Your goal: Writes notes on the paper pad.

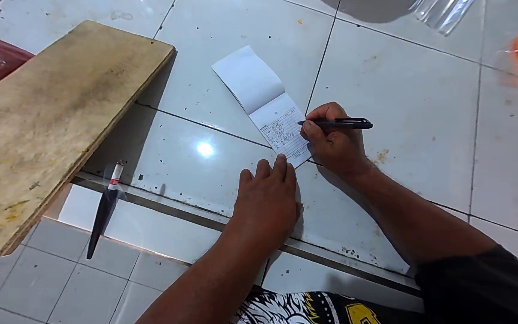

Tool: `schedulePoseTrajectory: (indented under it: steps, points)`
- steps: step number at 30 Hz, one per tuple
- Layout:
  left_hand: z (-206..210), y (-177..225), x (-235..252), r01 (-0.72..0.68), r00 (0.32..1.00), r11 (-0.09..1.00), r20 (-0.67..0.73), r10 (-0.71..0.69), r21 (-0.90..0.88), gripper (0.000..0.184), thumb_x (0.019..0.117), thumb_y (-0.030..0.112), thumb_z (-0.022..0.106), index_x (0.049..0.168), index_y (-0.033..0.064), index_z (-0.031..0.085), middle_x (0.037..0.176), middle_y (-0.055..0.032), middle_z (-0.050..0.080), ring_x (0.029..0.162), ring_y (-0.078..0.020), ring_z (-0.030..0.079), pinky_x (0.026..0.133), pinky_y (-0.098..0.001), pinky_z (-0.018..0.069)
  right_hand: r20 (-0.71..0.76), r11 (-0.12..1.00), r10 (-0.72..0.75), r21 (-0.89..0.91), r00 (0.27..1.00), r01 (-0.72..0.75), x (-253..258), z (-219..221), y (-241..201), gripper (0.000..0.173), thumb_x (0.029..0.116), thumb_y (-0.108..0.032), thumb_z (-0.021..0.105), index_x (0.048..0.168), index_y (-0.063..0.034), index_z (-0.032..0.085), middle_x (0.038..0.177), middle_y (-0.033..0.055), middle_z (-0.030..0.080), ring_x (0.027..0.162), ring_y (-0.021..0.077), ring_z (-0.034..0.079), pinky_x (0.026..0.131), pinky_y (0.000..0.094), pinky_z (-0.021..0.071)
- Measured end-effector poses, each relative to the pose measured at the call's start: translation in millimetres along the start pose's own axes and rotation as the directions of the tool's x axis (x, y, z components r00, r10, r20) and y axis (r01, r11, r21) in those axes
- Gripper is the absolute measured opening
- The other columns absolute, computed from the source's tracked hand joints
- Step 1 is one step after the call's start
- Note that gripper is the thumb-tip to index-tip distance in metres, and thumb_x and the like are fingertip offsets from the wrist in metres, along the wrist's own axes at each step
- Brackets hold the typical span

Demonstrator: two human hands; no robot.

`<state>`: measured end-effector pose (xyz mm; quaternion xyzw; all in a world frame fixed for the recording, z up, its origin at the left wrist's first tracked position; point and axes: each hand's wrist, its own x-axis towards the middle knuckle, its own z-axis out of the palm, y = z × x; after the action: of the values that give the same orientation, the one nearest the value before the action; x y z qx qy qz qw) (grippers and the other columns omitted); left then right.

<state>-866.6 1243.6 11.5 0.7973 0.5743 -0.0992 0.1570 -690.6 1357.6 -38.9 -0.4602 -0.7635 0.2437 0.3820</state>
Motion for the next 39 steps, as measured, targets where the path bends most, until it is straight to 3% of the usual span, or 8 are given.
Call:
schedulePoseTrajectory:
  steps: [4,8,13,27,32,35,39]
  points:
    - [-1.4,0.1,0.0,0.002,1.0,1.0,0.002,-0.002,0.001,0.074,0.0971,0.06,0.054,0.156,0.0157,0.044,0.165,-0.0032,0.035,0.137,-0.0297,0.044,0.097,-0.0507,0.0439,-0.004,0.999,-0.009,0.051,1.0,0.009,0.5,-1.0,-2.9,0.017,0.1041,-0.022,0.059,0.11,-0.0065,0.064,0.093,0.0013,0.069,0.079,0.0064,0.069,0.07,0.027,0.0611]
    - [-0.6,-0.6,0.2,-0.008,1.0,1.0,-0.014,0.008,-0.009,0.073,0.0967,0.057,0.056,0.155,0.0141,0.045,0.164,-0.0045,0.036,0.135,-0.0302,0.046,0.094,-0.0505,0.0446,-0.025,0.975,-0.085,0.205,0.996,0.089,-0.6,-3.0,-14.0,0.014,0.0982,-0.012,0.065,0.106,-0.0005,0.067,0.09,0.0029,0.069,0.071,0.0037,0.064,0.062,0.0199,0.0559]
    - [1.4,-0.3,0.4,-0.007,1.0,1.0,-0.029,0.006,-0.005,0.074,0.0958,0.057,0.057,0.155,0.0147,0.046,0.164,-0.0043,0.037,0.134,-0.0306,0.046,0.093,-0.0505,0.044,0.089,0.951,-0.049,0.31,0.995,0.02,-10.1,7.3,-18.0,0.011,0.0919,-0.009,0.068,0.101,-0.0017,0.068,0.083,0.0011,0.067,0.066,0.002,0.06,0.057,0.0176,0.0526]
    - [0.4,0.2,0.9,0.001,1.0,1.0,-0.014,-0.001,-0.021,0.074,0.0962,0.057,0.056,0.155,0.0139,0.045,0.164,-0.0056,0.036,0.136,-0.0319,0.045,0.094,-0.0518,0.0442,0.075,0.962,-0.032,0.274,0.997,0.011,-17.5,14.1,-16.4,0.005,0.0929,-0.007,0.066,0.096,-0.0035,0.066,0.077,-0.0001,0.064,0.06,0.0027,0.058,0.052,0.0175,0.051]
    - [-0.7,0.1,1.0,-0.002,1.0,1.0,-0.003,0.002,-0.022,0.073,0.0971,0.057,0.055,0.155,0.0133,0.045,0.165,-0.0056,0.035,0.137,-0.032,0.045,0.094,-0.0517,0.0441,0.04,0.951,-0.047,0.306,0.998,0.032,-14.4,14.7,-15.6,0.009,0.0917,-0.005,0.069,0.1,-0.0026,0.066,0.084,-0.0002,0.065,0.065,0.0003,0.059,0.056,0.0141,0.0516]
    - [-0.7,0.2,0.7,-0.002,1.0,1.0,0.004,0.002,-0.022,0.073,0.0975,0.056,0.055,0.156,0.0134,0.044,0.166,-0.0055,0.034,0.137,-0.032,0.044,0.093,-0.0516,0.0442,-0.001,0.939,-0.057,0.339,0.998,0.054,-11.5,15.3,-10.6,0.011,0.0914,-0.005,0.07,0.101,-0.0004,0.067,0.088,0.0017,0.067,0.069,0.0022,0.062,0.06,0.0166,0.0548]
    - [-0.2,0.4,0.8,-0.001,1.0,1.0,0.01,0.001,-0.012,0.073,0.0976,0.057,0.054,0.156,0.0138,0.043,0.166,-0.005,0.033,0.139,-0.0325,0.043,0.094,-0.0517,0.0445,0.002,0.942,-0.013,0.335,1.0,0.012,-8.4,11.1,-5.9,0.015,0.0978,-0.011,0.062,0.109,-0.0005,0.066,0.091,0.0041,0.071,0.071,0.0075,0.067,0.061,0.0237,0.0591]
